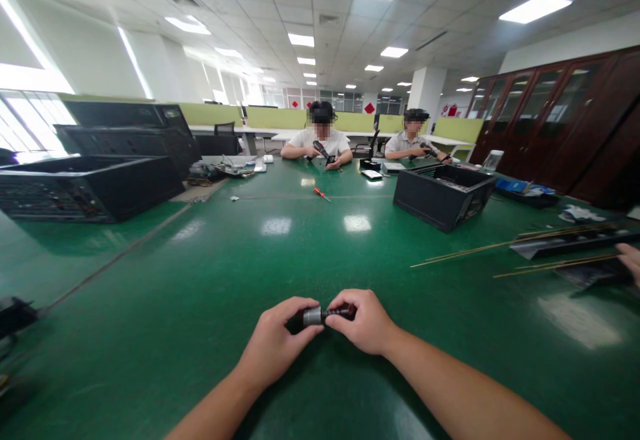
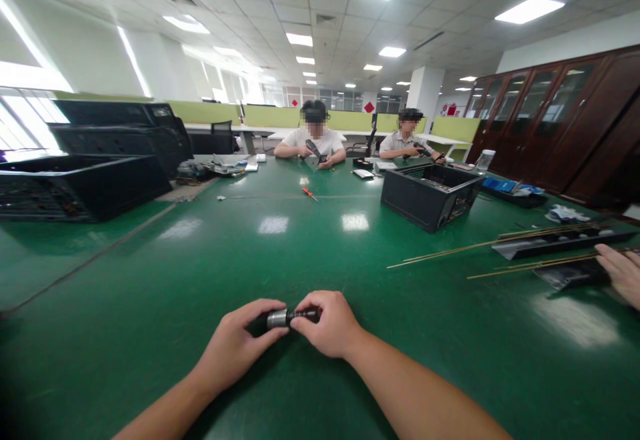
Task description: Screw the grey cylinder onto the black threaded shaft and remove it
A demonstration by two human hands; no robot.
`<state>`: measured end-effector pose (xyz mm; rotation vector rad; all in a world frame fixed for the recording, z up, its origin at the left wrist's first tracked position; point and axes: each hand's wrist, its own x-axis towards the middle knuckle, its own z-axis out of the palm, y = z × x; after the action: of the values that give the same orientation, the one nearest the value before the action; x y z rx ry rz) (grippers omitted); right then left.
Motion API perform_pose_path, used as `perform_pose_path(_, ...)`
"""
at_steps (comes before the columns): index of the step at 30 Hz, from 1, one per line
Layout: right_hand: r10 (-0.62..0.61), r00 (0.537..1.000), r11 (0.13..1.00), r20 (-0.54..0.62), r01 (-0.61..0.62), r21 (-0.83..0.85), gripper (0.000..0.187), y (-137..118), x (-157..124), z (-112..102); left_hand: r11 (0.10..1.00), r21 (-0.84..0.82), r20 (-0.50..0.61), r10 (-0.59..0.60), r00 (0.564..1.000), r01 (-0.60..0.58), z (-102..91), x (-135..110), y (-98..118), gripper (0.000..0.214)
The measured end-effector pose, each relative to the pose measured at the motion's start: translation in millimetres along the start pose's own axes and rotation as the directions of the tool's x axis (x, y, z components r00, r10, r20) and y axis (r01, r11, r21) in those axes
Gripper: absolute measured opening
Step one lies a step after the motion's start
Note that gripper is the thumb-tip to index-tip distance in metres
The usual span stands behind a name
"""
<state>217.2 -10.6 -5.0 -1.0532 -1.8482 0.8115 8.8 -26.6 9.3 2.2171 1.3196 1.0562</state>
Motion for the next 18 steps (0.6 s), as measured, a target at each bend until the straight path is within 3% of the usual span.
perform_pose_path(18,0.019,1.000,1.000,-0.011,-0.019,-0.021,0.007,-2.4,0.7,-2.8,1.000,0.013,-0.041,0.006,0.999,-0.005,0.2,1.3,-2.6,0.024)
